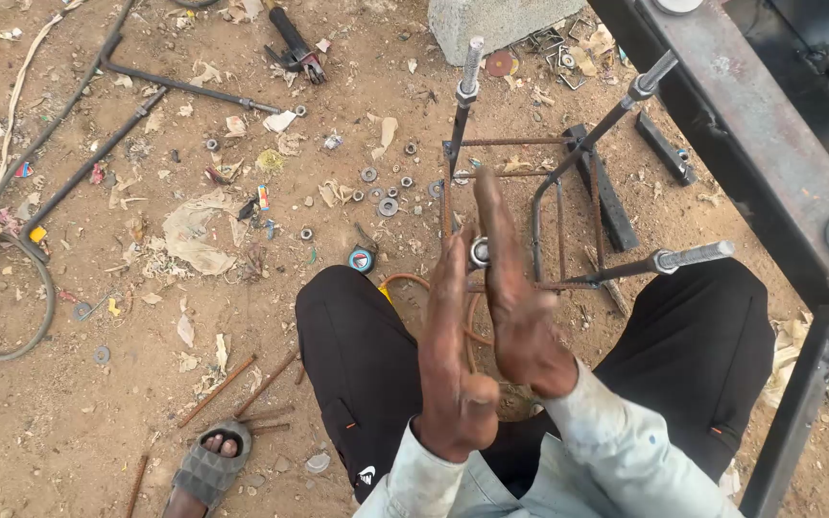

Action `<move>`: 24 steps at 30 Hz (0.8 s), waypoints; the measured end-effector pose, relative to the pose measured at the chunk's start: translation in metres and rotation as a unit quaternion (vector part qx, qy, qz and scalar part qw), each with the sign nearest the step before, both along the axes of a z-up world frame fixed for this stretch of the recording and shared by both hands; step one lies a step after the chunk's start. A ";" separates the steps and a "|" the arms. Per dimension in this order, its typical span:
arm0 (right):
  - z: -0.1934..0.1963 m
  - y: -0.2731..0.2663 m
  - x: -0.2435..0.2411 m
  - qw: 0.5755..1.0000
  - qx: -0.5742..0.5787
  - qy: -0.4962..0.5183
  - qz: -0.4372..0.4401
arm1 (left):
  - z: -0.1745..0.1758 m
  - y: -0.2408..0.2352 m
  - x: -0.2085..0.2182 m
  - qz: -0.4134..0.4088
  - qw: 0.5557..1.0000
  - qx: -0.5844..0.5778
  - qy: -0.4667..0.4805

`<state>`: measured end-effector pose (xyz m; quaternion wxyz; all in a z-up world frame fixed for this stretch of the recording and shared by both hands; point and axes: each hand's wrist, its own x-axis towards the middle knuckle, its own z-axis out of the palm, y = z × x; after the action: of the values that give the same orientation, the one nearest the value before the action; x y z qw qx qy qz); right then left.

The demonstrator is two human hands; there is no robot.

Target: Assembling and welding a metal frame structure.

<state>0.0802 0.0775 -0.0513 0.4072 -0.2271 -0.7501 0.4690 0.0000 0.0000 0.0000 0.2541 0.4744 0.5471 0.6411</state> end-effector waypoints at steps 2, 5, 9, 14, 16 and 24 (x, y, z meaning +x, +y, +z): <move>-0.001 0.028 -0.007 0.999 -0.027 0.025 0.003 | -0.027 -0.010 0.009 0.010 1.000 0.010 -0.014; 0.002 0.046 -0.011 0.999 -0.044 0.024 -0.013 | -0.065 -0.023 0.014 0.056 0.996 0.044 -0.050; -0.013 0.004 0.002 0.996 -0.055 0.047 -0.057 | -0.032 0.006 -0.012 0.027 0.997 0.048 0.053; -0.057 -0.015 0.026 0.985 -0.140 0.070 -0.071 | -0.025 0.007 -0.016 0.001 1.000 0.013 0.013; -0.060 -0.015 0.032 0.980 -0.163 0.076 -0.082 | -0.051 -0.003 -0.011 0.025 0.999 0.007 -0.033; -0.026 -0.017 0.024 0.988 -0.128 0.072 -0.056 | -0.014 0.002 -0.013 0.063 0.998 -0.001 -0.025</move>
<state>0.1044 0.0604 -0.0768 0.4530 -0.2847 -0.6386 0.5531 -0.0132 0.0018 -0.0145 0.2271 0.4226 0.5702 0.6669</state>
